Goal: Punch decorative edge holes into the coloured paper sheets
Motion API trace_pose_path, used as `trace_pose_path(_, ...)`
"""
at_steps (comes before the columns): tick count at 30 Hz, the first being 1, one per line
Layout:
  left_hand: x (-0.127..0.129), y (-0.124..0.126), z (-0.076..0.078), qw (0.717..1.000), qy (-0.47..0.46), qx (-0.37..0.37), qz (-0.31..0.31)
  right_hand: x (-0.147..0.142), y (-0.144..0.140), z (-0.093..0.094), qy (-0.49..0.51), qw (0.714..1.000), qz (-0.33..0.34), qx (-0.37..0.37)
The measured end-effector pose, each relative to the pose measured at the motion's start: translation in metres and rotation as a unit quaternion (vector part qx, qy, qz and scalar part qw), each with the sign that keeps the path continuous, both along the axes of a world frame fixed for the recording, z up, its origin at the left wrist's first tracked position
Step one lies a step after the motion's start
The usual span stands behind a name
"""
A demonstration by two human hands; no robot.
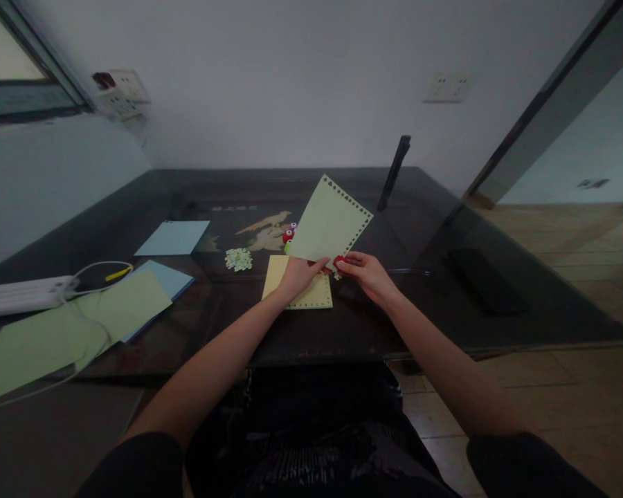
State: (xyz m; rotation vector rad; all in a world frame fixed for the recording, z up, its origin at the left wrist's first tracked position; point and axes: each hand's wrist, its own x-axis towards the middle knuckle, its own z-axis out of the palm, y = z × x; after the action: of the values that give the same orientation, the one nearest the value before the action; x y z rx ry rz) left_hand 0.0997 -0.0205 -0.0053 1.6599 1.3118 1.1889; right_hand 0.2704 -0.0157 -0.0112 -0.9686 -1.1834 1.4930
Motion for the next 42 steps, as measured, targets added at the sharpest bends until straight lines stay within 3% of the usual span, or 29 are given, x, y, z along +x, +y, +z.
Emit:
trace_pose_path(16,-0.0022,0.0065,-0.0037,1.0,0.001,0.002,0.013,0.0046,-0.0001,0.0042,-0.006,1.0,0.026,-0.005)
trace_pose_path(42,0.0011,0.0043,-0.0027,0.999,-0.04,-0.011,-0.009,0.0038,0.0,0.0062,0.043,0.999,0.003,-0.029)
